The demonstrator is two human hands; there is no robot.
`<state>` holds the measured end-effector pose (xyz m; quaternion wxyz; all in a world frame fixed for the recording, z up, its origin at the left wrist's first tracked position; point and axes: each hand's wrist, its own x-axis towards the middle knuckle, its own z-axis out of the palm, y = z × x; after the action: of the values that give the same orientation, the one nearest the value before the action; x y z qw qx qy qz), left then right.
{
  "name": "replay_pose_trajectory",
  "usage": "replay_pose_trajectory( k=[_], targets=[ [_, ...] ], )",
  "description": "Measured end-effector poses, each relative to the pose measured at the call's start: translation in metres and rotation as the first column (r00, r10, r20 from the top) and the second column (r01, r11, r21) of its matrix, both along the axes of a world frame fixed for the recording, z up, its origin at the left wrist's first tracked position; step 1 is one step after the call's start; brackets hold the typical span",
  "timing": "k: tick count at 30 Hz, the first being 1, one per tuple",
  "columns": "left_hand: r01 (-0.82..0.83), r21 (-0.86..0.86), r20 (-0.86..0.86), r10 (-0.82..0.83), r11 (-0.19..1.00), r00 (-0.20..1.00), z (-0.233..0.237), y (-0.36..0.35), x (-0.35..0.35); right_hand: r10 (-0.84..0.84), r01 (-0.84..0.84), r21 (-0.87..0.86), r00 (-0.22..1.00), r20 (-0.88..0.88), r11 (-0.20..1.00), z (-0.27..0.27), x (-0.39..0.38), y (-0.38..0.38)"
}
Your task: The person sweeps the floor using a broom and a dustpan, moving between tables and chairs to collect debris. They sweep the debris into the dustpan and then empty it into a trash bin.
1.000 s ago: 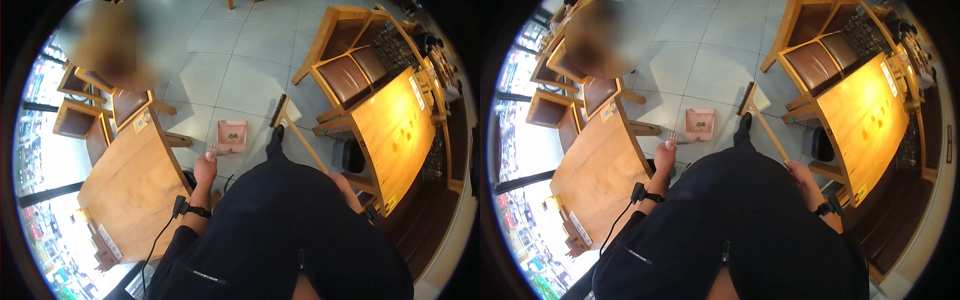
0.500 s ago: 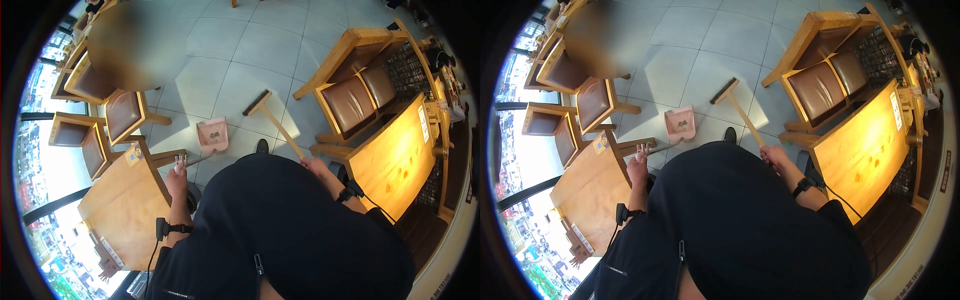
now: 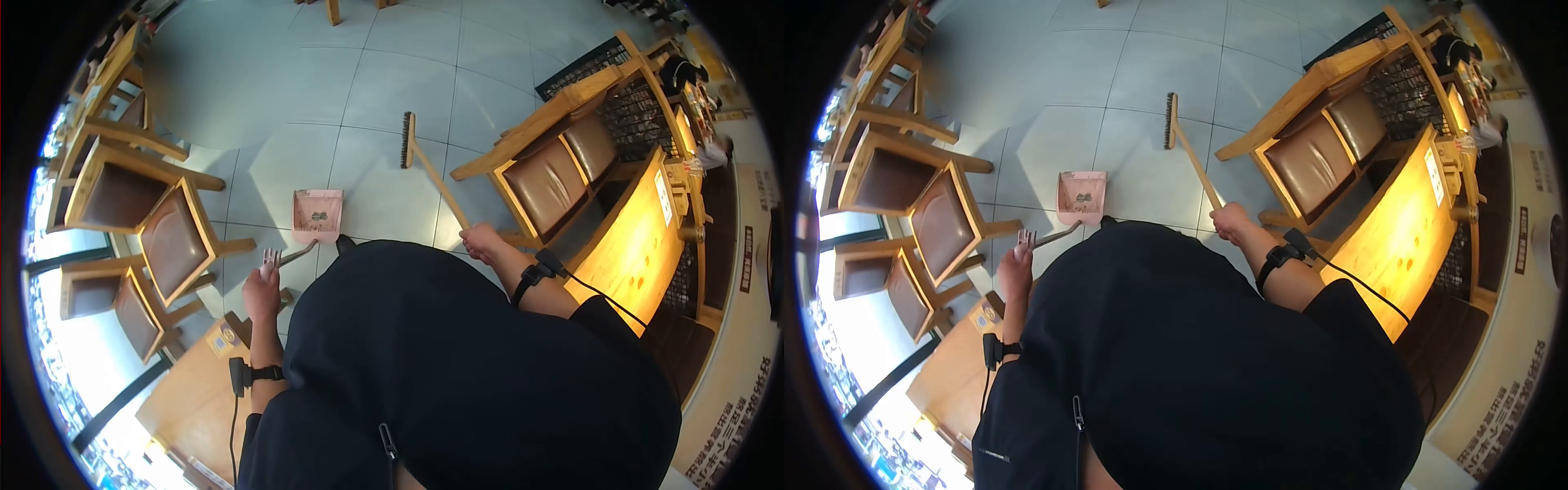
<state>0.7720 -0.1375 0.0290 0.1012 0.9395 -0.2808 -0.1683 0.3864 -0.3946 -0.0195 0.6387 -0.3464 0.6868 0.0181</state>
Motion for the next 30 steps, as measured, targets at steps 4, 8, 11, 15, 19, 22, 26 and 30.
replay_pose_trajectory(
  k=[4, 8, 11, 15, 19, 22, 26, 30],
  targets=[
    [0.037, 0.059, -0.065, -0.033, 0.998, 0.997, -0.001, -0.042, 0.041, -0.041, 0.039, -0.032, 0.996, -0.082, 0.999, -0.013, 0.022, -0.002],
    [0.115, 0.151, -0.120, -0.097, 0.982, 0.988, -0.006, -0.069, 0.071, 0.050, -0.082, -0.127, 0.970, -0.238, 0.989, -0.024, 0.022, -0.020],
    [0.146, 0.193, -0.127, -0.123, 0.970, 0.984, -0.008, -0.088, 0.084, 0.116, -0.205, -0.245, 0.935, -0.336, 0.947, -0.028, 0.028, -0.051],
    [0.164, 0.229, -0.111, -0.142, 0.959, 0.984, -0.014, -0.112, 0.091, 0.300, -0.395, -0.113, 0.829, -0.472, 0.912, -0.045, 0.061, -0.118],
    [0.140, 0.299, -0.140, -0.102, 0.944, 0.985, -0.011, -0.135, 0.091, 0.546, -0.674, -0.028, 0.621, -0.563, 0.738, -0.059, 0.108, -0.157],
    [0.151, 0.316, -0.154, -0.107, 0.937, 0.982, -0.011, -0.146, 0.093, 0.737, -0.936, -0.036, 0.299, -0.606, 0.350, -0.058, 0.145, -0.146],
    [0.141, 0.331, -0.154, -0.093, 0.933, 0.984, -0.014, -0.159, 0.097, 0.884, -0.999, 0.035, -0.017, -0.467, 0.000, -0.064, 0.160, -0.110],
    [0.148, 0.366, -0.151, -0.099, 0.919, 0.984, -0.013, -0.166, 0.096, 0.943, -0.979, -0.194, 0.005, -0.333, -0.063, -0.029, 0.152, -0.102]
  ],
)
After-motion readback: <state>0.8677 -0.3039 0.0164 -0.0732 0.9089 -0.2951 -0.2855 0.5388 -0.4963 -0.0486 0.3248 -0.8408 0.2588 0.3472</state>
